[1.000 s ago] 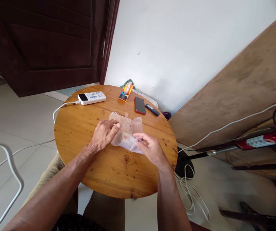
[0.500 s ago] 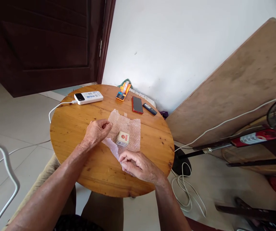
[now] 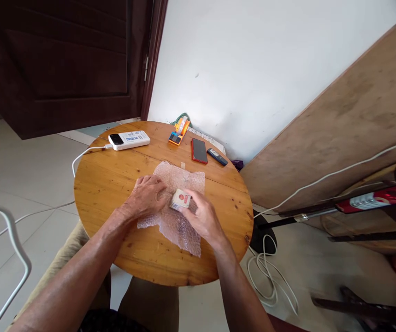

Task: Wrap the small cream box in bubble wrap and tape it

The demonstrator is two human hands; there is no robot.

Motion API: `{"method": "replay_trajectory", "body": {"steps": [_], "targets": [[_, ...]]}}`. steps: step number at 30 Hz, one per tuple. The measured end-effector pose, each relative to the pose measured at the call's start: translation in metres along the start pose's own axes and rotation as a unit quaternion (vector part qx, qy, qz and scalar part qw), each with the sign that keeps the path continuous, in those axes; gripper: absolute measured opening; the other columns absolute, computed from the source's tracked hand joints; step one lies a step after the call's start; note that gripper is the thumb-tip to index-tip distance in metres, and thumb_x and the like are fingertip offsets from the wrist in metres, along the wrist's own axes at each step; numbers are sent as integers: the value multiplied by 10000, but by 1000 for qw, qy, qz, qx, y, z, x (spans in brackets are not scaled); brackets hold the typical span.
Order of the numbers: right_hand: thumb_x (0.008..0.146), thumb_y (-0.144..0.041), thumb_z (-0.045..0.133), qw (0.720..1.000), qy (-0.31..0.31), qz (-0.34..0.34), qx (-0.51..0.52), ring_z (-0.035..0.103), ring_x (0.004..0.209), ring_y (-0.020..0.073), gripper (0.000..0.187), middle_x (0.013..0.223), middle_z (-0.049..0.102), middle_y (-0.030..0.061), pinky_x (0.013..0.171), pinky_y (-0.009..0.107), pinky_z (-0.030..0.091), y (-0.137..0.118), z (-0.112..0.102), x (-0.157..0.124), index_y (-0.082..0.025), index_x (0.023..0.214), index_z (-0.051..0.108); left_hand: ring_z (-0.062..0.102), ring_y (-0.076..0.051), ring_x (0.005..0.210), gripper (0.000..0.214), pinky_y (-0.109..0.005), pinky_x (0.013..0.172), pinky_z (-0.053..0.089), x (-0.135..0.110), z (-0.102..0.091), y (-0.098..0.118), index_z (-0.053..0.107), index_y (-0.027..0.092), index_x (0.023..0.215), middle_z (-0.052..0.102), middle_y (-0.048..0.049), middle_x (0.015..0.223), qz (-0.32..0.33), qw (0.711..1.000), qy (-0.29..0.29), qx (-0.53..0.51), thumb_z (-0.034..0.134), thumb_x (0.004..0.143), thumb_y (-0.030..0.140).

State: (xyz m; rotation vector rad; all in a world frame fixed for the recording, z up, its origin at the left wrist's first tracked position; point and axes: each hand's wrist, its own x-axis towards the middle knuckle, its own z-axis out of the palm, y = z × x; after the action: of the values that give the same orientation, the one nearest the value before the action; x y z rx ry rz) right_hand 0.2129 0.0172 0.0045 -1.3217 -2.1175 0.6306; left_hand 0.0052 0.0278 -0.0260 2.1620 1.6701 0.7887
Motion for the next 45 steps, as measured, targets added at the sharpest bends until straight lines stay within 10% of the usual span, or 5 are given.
{"method": "replay_trajectory", "body": {"steps": [5, 10, 15, 24, 45], "targets": [[788, -396, 642, 981, 175, 89, -4, 642, 1041, 273, 500, 1188, 693, 106, 960, 472, 476, 42, -31, -20, -218, 1253, 603, 514, -291, 1194, 376, -460, 1076, 338, 0, -2, 1, 703, 224, 1055, 628, -80, 1229, 12, 999, -31, 31, 559, 710, 183], [776, -389, 600, 966, 162, 144, -138, 607, 1127, 315, 546, 1227, 660, 144, 993, 529, 450, 91, -65, -38, -173, 1278, 583, 503, -306, 1204, 385, -478, 1058, 351, -1, -1, 3, 699, 226, 1061, 618, -89, 1231, 1, 999, -27, 41, 561, 706, 171], [871, -391, 542, 949, 259, 51, -174, 514, 1267, 320, 463, 1355, 557, 184, 1076, 551, 384, 60, -54, -39, -147, 1264, 578, 505, -313, 1201, 395, -488, 1056, 354, -2, 0, 3, 697, 209, 1090, 615, -103, 1233, 10, 999, -25, 43, 565, 719, 180], [935, -283, 510, 974, -24, -64, -215, 470, 1331, 295, 459, 1425, 525, 164, 1100, 488, 386, 5, 18, 16, -138, 1370, 509, 492, -288, 1296, 483, -490, 1121, 311, 5, 8, -6, 635, 198, 1224, 600, -105, 1346, 28, 999, -10, 44, 526, 753, 182], [990, -233, 353, 949, -11, 35, -314, 459, 1329, 293, 419, 1415, 528, 194, 1093, 444, 367, 32, 18, 21, -67, 1328, 537, 330, -334, 1416, 653, -495, 1174, 230, -1, 0, -4, 539, 218, 1323, 456, -112, 1485, 86, 986, -128, 65, 669, 751, 504]]}}
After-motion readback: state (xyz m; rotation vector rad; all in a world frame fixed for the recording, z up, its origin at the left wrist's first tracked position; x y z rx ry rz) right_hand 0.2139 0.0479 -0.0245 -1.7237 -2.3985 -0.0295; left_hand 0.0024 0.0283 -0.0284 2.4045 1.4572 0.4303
